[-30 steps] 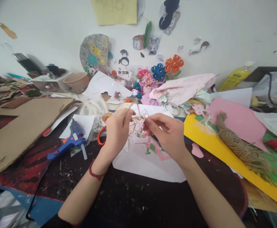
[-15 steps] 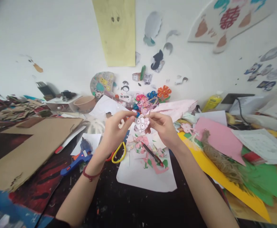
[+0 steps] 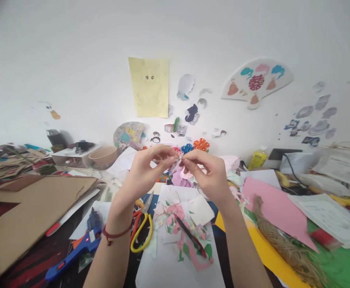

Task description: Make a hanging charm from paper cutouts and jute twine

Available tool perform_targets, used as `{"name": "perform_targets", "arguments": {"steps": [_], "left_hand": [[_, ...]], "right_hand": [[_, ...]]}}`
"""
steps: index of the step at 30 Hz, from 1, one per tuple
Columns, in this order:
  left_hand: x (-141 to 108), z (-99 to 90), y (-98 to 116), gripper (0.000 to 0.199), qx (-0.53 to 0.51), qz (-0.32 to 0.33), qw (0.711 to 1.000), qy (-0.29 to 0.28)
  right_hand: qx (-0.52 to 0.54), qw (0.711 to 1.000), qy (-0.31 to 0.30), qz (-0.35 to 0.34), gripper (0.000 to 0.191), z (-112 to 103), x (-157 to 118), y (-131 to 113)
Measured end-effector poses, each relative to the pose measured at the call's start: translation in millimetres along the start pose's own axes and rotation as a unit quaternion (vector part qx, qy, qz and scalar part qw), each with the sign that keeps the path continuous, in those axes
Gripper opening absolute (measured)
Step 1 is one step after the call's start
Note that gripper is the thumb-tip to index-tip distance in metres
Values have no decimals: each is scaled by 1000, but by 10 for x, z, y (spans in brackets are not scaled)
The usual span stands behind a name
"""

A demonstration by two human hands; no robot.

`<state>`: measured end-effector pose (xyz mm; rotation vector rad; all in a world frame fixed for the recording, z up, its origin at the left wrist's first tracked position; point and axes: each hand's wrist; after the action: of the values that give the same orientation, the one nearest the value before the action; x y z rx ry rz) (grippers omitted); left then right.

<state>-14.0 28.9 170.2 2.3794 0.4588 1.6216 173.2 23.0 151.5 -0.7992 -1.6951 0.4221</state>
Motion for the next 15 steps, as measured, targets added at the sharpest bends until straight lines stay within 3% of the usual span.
{"name": "perform_targets", "arguments": {"steps": [8,10,15], "left_hand": [[0,26,-27,16,-42,-1,999,6],[8,19,-7,15,-63,3,998,-2],[2,15,42,11,-101,32,994,1]], "right_hand": [[-105,993,-11,-42,2,-76,-60,-73],[-97,995,-17,-35,13,-97,-68,-76],[-51,996,61,-45,22,-126,-42,-81]]}}
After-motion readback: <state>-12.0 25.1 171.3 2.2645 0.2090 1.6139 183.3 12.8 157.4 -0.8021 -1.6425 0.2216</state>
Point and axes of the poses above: each hand's wrist, its own x-axis towards the middle knuckle, its own z-axis out of the palm, y = z × x, and after that the axes turned 13 degrees about z, right-handed
